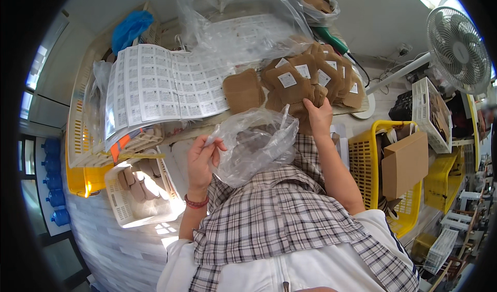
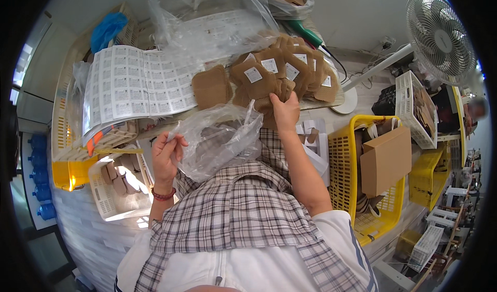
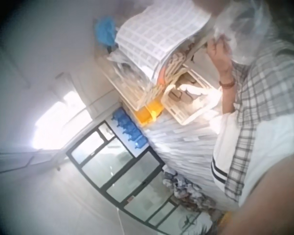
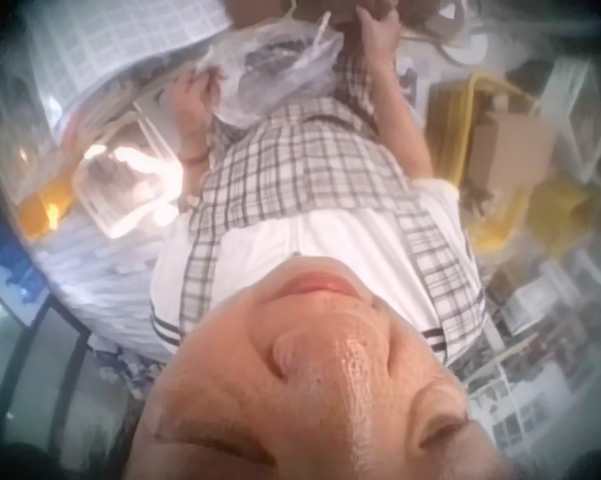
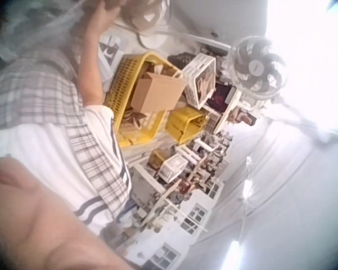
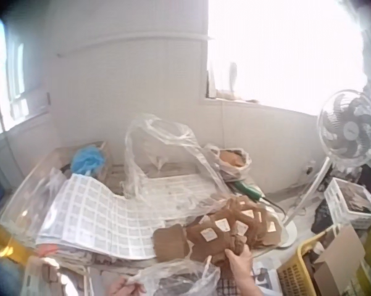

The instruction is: The person repeatedly peels small white labels from a sheet and sticks them onto brown paper pouches. After labeling several pouches, they gather the labeled pouches and place them into a clear plastic bag.

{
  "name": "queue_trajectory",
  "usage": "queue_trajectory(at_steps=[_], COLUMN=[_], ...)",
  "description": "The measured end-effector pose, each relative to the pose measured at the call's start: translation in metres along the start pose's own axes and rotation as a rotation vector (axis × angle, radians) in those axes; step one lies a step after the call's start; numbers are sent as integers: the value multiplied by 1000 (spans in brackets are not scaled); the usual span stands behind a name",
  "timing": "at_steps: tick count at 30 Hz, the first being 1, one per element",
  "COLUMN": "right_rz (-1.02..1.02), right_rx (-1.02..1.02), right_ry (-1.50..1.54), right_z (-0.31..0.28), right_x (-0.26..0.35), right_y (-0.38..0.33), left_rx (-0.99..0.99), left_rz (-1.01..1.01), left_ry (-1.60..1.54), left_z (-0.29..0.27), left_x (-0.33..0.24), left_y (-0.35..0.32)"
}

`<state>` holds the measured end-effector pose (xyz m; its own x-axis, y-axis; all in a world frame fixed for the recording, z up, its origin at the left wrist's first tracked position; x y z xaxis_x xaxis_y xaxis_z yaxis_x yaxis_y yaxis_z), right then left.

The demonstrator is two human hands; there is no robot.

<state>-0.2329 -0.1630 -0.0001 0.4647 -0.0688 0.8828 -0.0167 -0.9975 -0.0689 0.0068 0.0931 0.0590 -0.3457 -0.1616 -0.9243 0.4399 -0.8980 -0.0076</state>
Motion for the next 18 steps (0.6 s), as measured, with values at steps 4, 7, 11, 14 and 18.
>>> queue_trajectory(at_steps=[4,7,11,14,18], right_rz=[-116,-87,-71,-66,-104], right_rx=[106,188,285,379,609], right_ry=[574,776,845,878,814], right_z=[-5,-24,-53,-69,-62], right_x=[-9,5,16,41,70], right_y=[4,6,27,31,25], left_rx=[16,40,100,126,136], left_rz=[51,50,81,76,76], left_ry=[76,61,86,115,166], left_z=[0,5,6,6,16], left_x=[-5,-8,-6,-7,-15], left_y=[2,6,14,18,20])
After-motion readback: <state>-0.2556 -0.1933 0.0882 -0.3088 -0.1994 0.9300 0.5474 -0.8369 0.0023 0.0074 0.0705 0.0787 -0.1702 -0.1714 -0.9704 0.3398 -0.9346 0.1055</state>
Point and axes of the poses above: each hand's wrist, its own y-axis towards the middle knuckle, its own z-axis out of the palm, x = y × z, the point moved 2 cm from there along y, towards the middle knuckle, and after that the axes turned 2 degrees about -y, right-handed, at the moved point
